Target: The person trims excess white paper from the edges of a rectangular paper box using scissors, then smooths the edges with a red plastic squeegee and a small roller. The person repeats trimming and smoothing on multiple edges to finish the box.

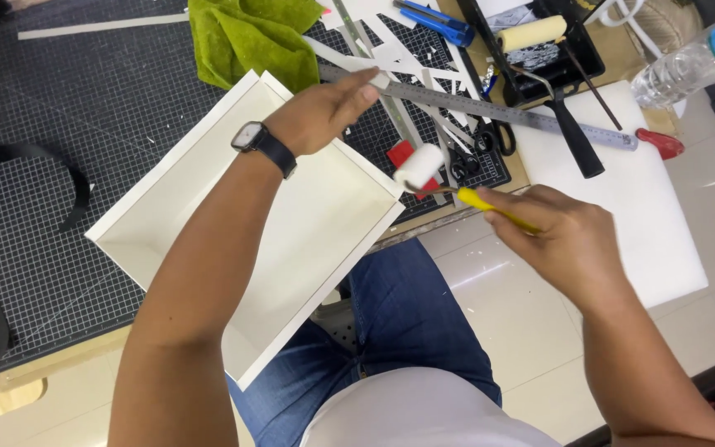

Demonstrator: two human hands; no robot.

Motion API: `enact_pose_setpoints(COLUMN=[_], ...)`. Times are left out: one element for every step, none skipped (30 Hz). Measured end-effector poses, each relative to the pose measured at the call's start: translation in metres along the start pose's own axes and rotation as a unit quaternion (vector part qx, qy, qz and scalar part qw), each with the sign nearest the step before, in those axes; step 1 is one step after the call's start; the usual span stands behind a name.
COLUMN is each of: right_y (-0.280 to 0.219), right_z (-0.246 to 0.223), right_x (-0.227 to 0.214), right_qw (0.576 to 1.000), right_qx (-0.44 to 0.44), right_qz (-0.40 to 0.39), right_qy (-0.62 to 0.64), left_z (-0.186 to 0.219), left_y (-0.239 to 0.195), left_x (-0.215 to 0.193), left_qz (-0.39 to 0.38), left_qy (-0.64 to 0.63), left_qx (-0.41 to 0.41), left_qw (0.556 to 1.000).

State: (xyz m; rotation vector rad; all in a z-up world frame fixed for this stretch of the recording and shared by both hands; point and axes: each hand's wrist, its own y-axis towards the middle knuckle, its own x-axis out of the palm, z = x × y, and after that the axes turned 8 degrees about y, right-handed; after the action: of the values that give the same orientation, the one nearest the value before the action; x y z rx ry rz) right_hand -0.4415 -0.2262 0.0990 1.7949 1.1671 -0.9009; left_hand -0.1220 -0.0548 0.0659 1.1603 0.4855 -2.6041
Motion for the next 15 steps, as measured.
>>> enact_pose_setpoints(right_y=[0.005, 0.013, 0.020, 0.027, 0.036, 0.045, 0.056, 0.057, 0.058, 0.059, 0.052, 0.045, 0.038, 0.033, 0.029], right_z=[-0.004, -0.004, -0.004, -0.005, -0.006, -0.008, -0.008, -0.008, -0.009, -0.009, -0.003, 0.003, 0.010, 0.012, 0.015], right_x=[0.001, 0.014, 0.027, 0.040, 0.053, 0.066, 0.078, 0.078, 0.078, 0.077, 0.065, 0.053, 0.039, 0.024, 0.009], right_qw=[0.999, 0.999, 0.997, 0.992, 0.992, 0.989, 0.985, 0.985, 0.985, 0.985, 0.985, 0.993, 0.997, 0.997, 0.999], right_qx=[-0.026, -0.028, -0.065, -0.102, -0.101, -0.120, -0.141, -0.142, -0.143, -0.143, -0.141, -0.105, -0.068, -0.065, 0.022], right_qz=[0.016, 0.019, 0.033, 0.047, 0.046, 0.061, 0.079, 0.080, 0.077, 0.073, 0.073, 0.034, -0.006, -0.006, -0.029], right_qy=[0.017, 0.016, -0.021, -0.058, -0.057, -0.059, -0.062, -0.062, -0.061, -0.060, -0.062, -0.043, -0.026, -0.029, 0.040], left_z=[-0.005, -0.004, -0.003, -0.003, -0.002, -0.001, 0.000, 0.002, 0.003, 0.005, 0.000, -0.004, -0.008, -0.006, -0.002], left_y=[0.002, 0.002, 0.001, -0.001, -0.003, -0.005, -0.006, -0.008, -0.008, -0.009, -0.008, -0.006, -0.003, -0.006, -0.007], left_x=[-0.003, -0.005, -0.007, -0.009, -0.010, -0.010, -0.013, -0.014, -0.015, -0.015, -0.012, -0.010, -0.007, -0.005, -0.004], left_qz=[0.023, 0.025, 0.024, 0.024, 0.022, 0.027, 0.034, 0.036, 0.031, 0.027, 0.026, 0.032, 0.039, 0.037, 0.035], left_qy=[0.004, 0.005, -0.012, -0.029, -0.030, -0.031, -0.031, -0.030, -0.030, -0.030, -0.031, -0.034, -0.038, -0.040, -0.024], left_qx=[0.001, 0.003, -0.024, -0.051, -0.052, -0.057, -0.060, -0.060, -0.064, -0.068, -0.067, -0.045, -0.022, -0.018, -0.008], left_qw=[1.000, 1.000, 0.999, 0.998, 0.998, 0.998, 0.997, 0.997, 0.997, 0.997, 0.997, 0.998, 0.998, 0.998, 0.999])
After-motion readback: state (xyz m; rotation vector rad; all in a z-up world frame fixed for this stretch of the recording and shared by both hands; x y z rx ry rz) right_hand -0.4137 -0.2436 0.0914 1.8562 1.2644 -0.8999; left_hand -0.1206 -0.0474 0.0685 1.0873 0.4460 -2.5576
